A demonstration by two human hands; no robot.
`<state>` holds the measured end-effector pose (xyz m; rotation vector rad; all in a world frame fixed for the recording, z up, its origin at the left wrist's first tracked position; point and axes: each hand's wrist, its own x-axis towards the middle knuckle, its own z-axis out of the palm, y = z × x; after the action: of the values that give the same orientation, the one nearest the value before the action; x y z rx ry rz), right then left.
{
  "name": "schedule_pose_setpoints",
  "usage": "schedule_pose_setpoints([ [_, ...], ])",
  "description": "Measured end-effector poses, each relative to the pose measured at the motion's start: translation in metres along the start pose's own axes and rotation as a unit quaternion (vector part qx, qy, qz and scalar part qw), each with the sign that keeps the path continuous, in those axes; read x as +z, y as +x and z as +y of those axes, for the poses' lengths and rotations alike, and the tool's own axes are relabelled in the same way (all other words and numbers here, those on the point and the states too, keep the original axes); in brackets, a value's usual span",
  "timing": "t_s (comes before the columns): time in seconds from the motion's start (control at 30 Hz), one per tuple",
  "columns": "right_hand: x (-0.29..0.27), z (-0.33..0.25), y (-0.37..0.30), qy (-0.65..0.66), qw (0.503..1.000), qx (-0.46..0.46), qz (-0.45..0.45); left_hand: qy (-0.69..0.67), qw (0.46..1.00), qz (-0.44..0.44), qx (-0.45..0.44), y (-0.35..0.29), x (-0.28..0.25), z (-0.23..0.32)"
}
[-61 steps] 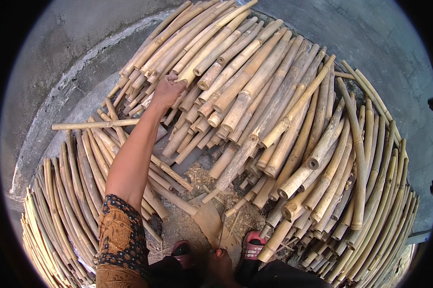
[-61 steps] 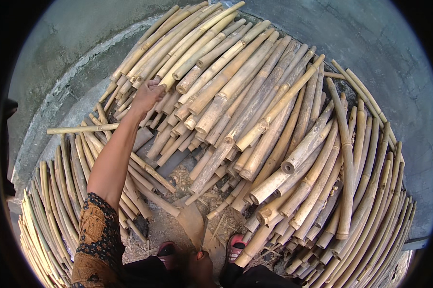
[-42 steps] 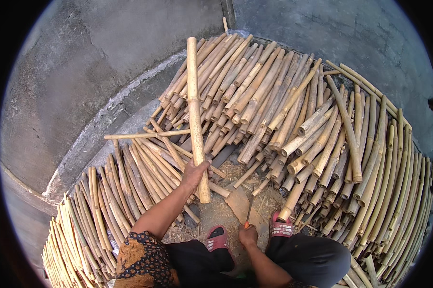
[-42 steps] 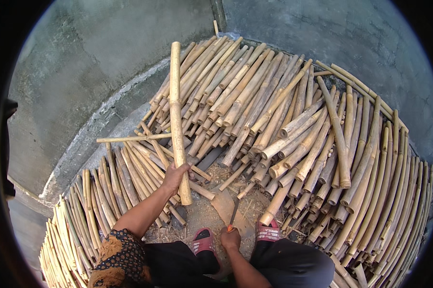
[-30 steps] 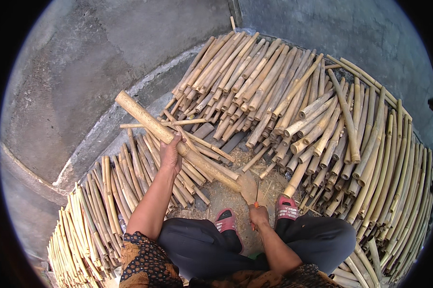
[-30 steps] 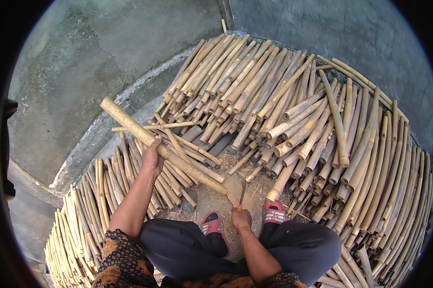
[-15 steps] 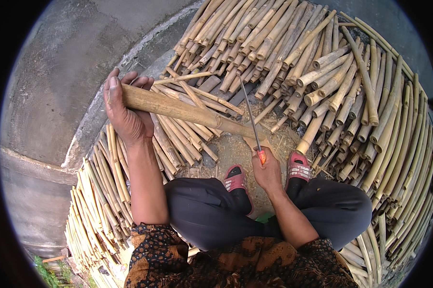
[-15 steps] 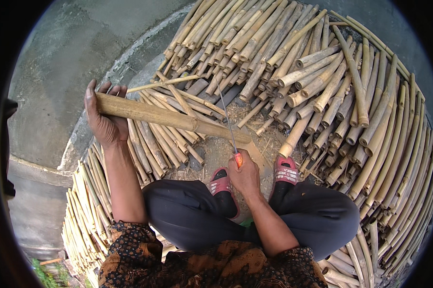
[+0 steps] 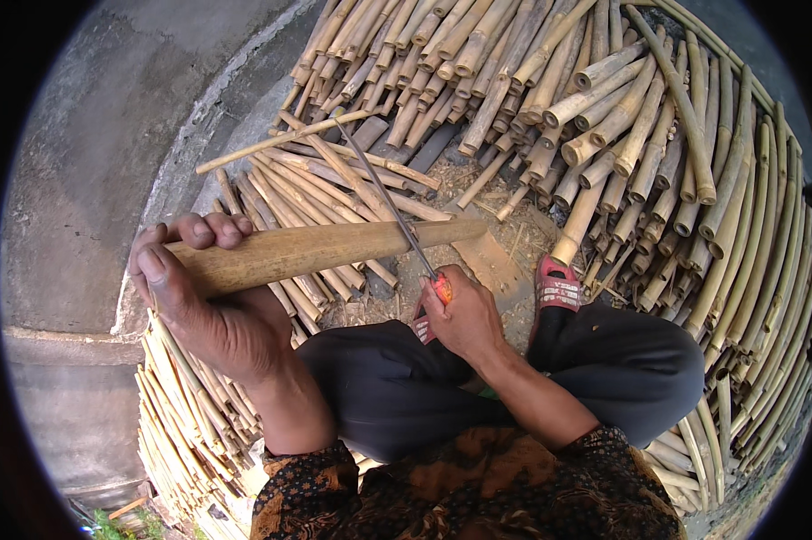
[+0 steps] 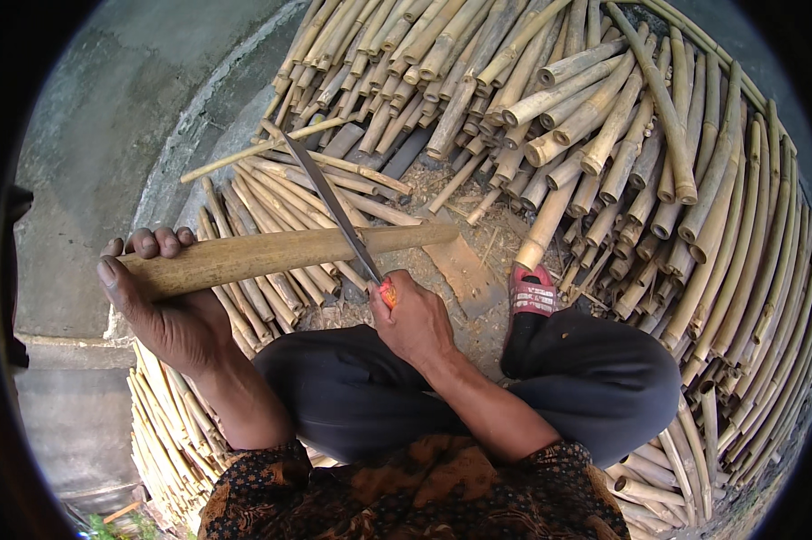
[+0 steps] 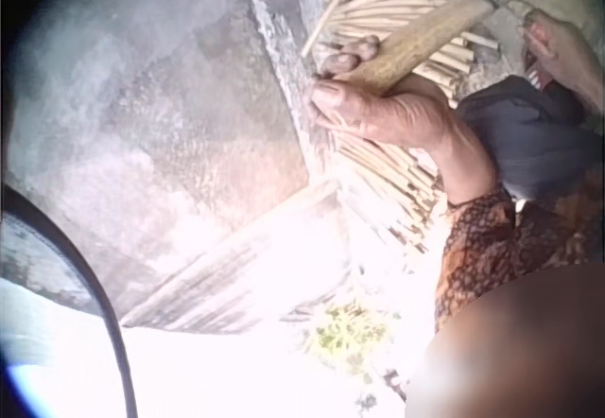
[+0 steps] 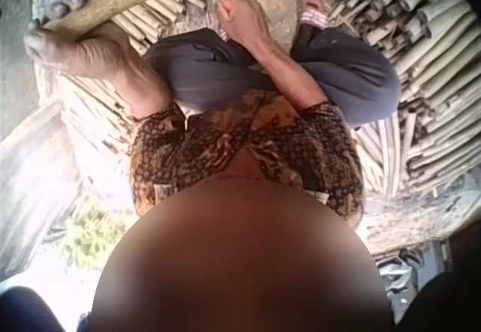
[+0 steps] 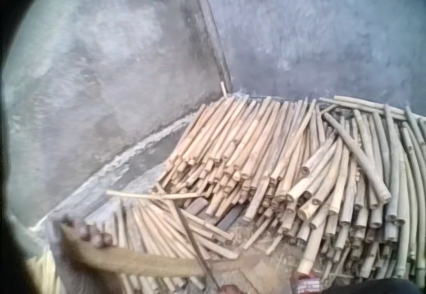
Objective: The person sits cross-legged on the floor and uses a knife to cut bamboo poles into shorter segments. They repeatedly pick up bamboo pieces, cut them, and place the cut pieces into a growing pile on the floor.
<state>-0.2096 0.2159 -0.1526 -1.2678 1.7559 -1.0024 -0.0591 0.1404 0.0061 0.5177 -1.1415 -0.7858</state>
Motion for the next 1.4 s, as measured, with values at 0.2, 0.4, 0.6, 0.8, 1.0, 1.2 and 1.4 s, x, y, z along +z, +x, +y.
schedule_pose_setpoints([
  [0.2, -0.001, -0.002, -0.015, 0.088, 0.967, -0.227, 0.081, -0.026, 1.0, -0.003, -0.008, -0.006, -0.003, 0.003],
  [0.4, -0.002, 0.002, 0.001, -0.006, 1.0, -0.029, 0.007, -0.013, 1.0, -0.012, -0.008, -0.007, 0.0, 0.006],
  [0.6, -0.005, 0.0, -0.022, 0.074, 0.974, -0.204, 0.062, -0.019, 1.0, 0.005, 0.014, -0.01, 0.001, 0.005],
  [0.8, -0.003, 0.024, 0.005, -0.049, 0.999, -0.003, 0.014, 0.023, 0.999, 0.02, 0.031, -0.007, 0.001, 0.005],
  [1.0, 0.02, 0.073, -0.006, -0.039, 0.999, -0.035, 0.007, -0.003, 1.0, 0.006, 0.03, -0.004, -0.005, 0.002],
  [1.2, 0.025, 0.113, 0.018, -0.096, 0.991, 0.085, 0.031, 0.007, 0.999, 0.045, 0.018, 0.004, -0.004, -0.001],
  [1.4, 0.027, 0.114, -0.005, -0.085, 0.995, 0.05, 0.021, 0.04, 0.995, 0.094, 0.025, 0.006, -0.009, -0.005],
])
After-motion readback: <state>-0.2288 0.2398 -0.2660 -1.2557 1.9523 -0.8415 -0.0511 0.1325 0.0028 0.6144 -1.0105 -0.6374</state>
